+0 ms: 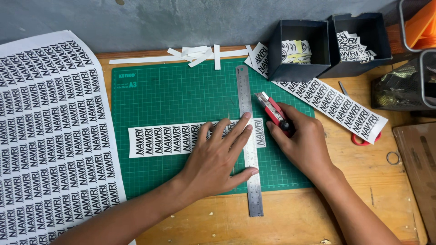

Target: The person uses a metal ruler and a red utility knife to cut strips of printed stickers on a green cutting mat. They repeatedly align the ruler, slice along its edge, and place the cut sticker pieces into a black box on the right.

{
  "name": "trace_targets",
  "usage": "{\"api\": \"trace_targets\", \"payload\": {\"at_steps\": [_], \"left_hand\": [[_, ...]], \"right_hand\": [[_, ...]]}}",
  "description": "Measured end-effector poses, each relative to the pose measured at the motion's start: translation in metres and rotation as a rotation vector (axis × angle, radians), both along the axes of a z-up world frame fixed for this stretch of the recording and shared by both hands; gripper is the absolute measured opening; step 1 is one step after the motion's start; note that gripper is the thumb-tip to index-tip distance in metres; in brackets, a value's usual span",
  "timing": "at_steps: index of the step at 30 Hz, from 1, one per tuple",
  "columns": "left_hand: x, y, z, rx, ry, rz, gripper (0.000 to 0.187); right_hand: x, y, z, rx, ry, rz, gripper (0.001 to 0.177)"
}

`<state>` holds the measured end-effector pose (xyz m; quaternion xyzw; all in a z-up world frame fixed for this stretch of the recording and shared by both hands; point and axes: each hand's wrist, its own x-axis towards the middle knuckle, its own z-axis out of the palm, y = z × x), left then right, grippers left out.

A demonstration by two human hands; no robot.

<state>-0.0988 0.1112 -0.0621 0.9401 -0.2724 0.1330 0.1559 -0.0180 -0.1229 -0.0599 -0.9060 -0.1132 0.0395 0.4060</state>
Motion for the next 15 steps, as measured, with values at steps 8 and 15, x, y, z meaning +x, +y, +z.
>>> {"api": "trace_targets", "payload": {"at_steps": [8, 15], "left_hand": [[-0.0003, -0.0013, 0.0001, 0.029, -0.006, -0.017, 0.087], [-0.0029, 0.0004, 0.0077, 0.101, 0.004, -0.04, 0.092]], "right_hand": [[-0.0003, -0.0006, -0.0034, -0.003, -0.005, 0.003, 0.047], [-0.0009, 0.0009, 0.0008, -0.01, 0.002, 0.001, 0.047]]}}
